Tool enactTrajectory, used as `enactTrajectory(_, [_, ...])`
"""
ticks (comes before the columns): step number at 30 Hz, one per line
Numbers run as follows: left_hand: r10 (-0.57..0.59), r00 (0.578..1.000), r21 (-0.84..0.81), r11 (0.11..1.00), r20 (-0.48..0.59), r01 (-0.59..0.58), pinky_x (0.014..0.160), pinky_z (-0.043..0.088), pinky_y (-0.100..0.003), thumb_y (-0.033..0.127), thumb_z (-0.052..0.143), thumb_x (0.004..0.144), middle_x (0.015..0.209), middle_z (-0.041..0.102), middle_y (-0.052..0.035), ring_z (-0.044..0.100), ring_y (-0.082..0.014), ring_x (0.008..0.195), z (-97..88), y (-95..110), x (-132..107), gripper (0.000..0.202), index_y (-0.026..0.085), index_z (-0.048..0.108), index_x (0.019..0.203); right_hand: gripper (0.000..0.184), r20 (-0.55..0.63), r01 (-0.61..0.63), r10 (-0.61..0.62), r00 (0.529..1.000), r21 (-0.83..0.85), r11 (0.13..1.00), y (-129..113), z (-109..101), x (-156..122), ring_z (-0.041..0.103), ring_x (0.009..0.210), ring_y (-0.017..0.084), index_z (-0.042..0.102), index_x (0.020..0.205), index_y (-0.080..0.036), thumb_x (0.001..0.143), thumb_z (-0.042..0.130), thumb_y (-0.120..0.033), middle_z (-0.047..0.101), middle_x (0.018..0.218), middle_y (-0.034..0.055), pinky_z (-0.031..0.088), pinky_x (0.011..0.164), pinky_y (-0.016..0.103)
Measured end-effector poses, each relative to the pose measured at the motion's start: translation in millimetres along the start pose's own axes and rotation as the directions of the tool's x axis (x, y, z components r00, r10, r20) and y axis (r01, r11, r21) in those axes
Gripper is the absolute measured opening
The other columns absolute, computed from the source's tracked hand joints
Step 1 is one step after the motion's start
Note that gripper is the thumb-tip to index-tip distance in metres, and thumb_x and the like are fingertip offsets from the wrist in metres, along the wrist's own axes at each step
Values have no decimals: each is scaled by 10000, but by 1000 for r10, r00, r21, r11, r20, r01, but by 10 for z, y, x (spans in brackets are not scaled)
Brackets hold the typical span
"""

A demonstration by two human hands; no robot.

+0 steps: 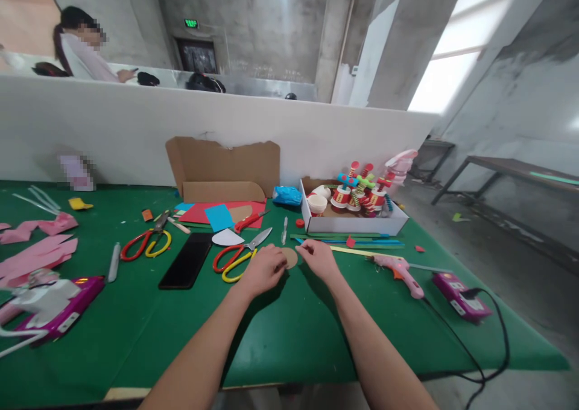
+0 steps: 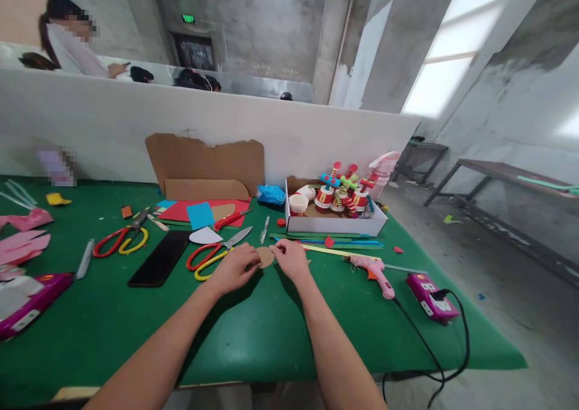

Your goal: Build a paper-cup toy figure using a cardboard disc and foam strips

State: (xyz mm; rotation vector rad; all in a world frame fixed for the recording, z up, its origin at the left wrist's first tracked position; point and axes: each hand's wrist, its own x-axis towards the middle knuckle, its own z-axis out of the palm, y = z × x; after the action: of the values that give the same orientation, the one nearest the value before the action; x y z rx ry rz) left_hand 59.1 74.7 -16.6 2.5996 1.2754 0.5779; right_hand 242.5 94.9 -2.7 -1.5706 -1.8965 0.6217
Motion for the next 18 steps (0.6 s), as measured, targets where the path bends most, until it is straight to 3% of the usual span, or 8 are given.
enactTrajectory(3, [0,1000,-3,1000,-2,0,768,393,-325,115,430,840,901,656,-74,519,-206,886,10,3,2,230,183,650,845,196,-21,-51,47,999,-242,969,57,-135,18,579,692,157,643,772,-194,857,504,-303,668,746,32,357,613,240])
enactTrajectory(7, [-35,996,-13,999,83,36,776,406,-318,51,425,789,894,679,-64,541,-207,894,47,-41,4,285,188,670,844,169,89,-18,76,993,-521,853,106,-172,3,603,872,188,667,945,-185,840,576,-281,671,953,82,374,714,259])
enactTrajectory(10, [-32,996,-37,999,88,36,786,414,-313,51,417,790,890,688,-61,554,-202,899,67,-72,5,303,191,679,850,179,130,37,43,991,-557,830,110,-160,21,600,917,199,686,931,-213,858,564,-321,665,963,72,379,756,276])
enactTrajectory(15, [-15,998,-70,997,67,19,814,415,-317,51,419,794,907,688,-56,548,-195,901,73,-81,6,295,184,676,852,214,-23,10,-28,999,-565,825,102,-186,263,590,943,190,674,964,-185,898,497,-284,647,995,82,387,783,273])
enactTrajectory(18, [-18,998,-61,998,61,21,813,415,-324,80,423,817,912,680,-62,539,-197,891,74,-78,7,268,182,669,846,211,34,76,-71,997,-651,755,86,-146,419,596,914,195,670,970,-172,889,485,-235,645,990,98,395,739,275])
